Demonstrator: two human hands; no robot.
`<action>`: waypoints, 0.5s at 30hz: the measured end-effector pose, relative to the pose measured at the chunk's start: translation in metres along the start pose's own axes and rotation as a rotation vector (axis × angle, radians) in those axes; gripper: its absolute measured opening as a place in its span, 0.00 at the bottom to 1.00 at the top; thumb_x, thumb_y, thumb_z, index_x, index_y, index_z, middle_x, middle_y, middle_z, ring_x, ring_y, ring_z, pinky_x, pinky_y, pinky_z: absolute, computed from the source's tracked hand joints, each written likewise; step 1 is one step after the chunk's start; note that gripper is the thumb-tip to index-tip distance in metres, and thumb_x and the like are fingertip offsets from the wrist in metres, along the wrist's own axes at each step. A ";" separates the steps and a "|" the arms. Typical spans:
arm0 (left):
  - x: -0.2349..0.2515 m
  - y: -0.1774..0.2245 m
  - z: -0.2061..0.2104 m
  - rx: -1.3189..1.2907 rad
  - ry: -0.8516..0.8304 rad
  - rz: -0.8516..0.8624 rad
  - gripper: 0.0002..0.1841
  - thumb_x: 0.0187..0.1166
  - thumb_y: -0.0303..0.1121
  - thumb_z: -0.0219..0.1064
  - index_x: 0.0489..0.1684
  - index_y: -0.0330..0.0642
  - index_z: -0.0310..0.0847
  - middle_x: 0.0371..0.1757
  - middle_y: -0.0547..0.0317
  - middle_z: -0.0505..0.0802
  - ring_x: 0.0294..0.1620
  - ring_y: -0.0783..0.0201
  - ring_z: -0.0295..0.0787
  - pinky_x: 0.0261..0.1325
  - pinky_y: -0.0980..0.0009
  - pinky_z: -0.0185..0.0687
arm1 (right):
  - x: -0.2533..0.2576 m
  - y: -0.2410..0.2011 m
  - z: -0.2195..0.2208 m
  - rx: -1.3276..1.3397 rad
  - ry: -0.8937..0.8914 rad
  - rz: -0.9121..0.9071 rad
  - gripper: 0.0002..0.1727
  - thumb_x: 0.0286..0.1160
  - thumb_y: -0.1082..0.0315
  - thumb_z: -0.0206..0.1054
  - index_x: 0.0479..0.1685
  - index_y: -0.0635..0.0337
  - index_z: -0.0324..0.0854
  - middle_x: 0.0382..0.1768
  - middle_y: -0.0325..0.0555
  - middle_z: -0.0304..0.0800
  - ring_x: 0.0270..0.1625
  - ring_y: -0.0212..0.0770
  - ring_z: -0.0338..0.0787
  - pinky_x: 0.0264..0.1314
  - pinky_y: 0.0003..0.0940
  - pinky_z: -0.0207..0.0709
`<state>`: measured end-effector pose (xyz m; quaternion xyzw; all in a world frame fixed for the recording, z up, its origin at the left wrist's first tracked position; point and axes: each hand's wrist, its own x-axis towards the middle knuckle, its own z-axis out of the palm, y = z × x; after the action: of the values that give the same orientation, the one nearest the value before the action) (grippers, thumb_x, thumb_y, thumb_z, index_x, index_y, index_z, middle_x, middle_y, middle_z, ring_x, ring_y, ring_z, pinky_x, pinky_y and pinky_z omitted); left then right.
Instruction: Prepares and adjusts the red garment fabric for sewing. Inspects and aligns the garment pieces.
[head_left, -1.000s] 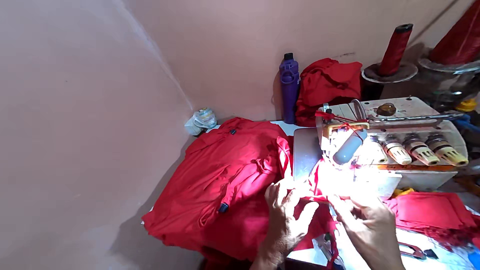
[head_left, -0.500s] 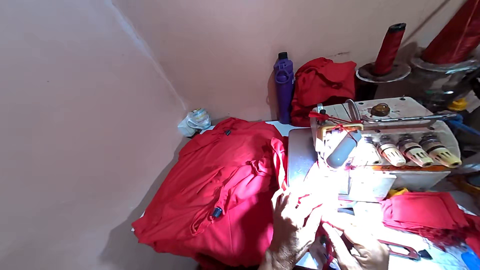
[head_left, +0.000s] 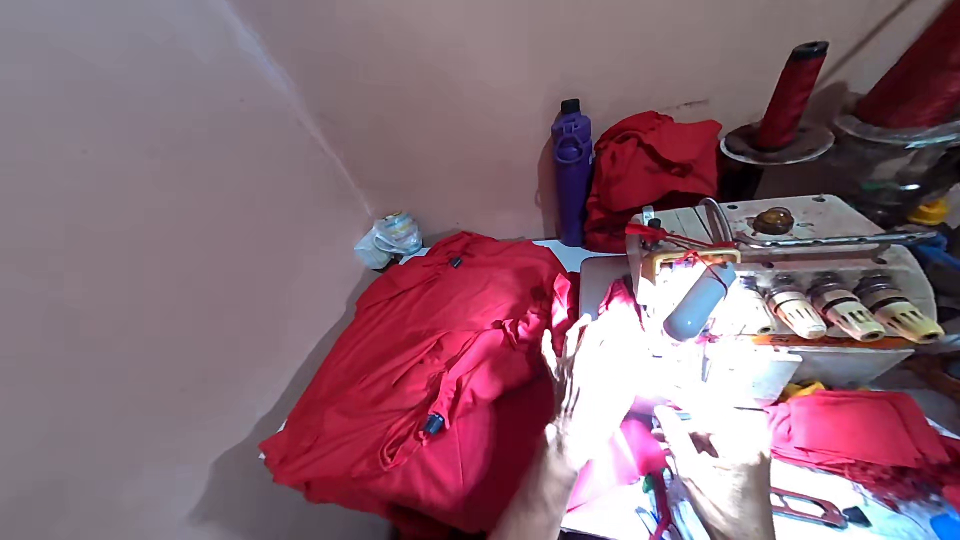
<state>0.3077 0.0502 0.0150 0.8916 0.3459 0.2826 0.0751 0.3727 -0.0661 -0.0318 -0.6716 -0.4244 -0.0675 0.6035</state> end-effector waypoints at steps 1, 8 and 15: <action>0.007 -0.002 -0.002 -0.024 -0.042 -0.025 0.22 0.83 0.45 0.61 0.72 0.52 0.85 0.69 0.55 0.90 0.78 0.46 0.78 0.79 0.25 0.50 | -0.001 -0.001 0.000 0.021 -0.008 0.000 0.13 0.73 0.67 0.67 0.44 0.69 0.92 0.41 0.57 0.94 0.31 0.27 0.90 0.36 0.16 0.83; -0.015 -0.014 -0.001 -0.117 0.191 -0.040 0.14 0.77 0.33 0.64 0.51 0.43 0.95 0.59 0.46 0.93 0.61 0.46 0.89 0.59 0.49 0.83 | -0.007 -0.009 -0.002 0.096 -0.040 -0.066 0.13 0.71 0.70 0.66 0.45 0.65 0.94 0.51 0.58 0.93 0.40 0.24 0.91 0.45 0.13 0.82; -0.106 -0.003 -0.039 -0.505 -0.085 0.289 0.09 0.72 0.24 0.69 0.42 0.31 0.93 0.42 0.43 0.93 0.45 0.56 0.92 0.52 0.69 0.87 | -0.027 0.002 -0.028 -0.154 -0.421 -0.235 0.20 0.70 0.72 0.66 0.61 0.69 0.87 0.58 0.63 0.92 0.60 0.58 0.93 0.61 0.52 0.83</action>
<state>0.2211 -0.0199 -0.0017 0.8956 0.1304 0.3301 0.2681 0.3691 -0.1036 -0.0420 -0.6609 -0.6096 -0.0277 0.4370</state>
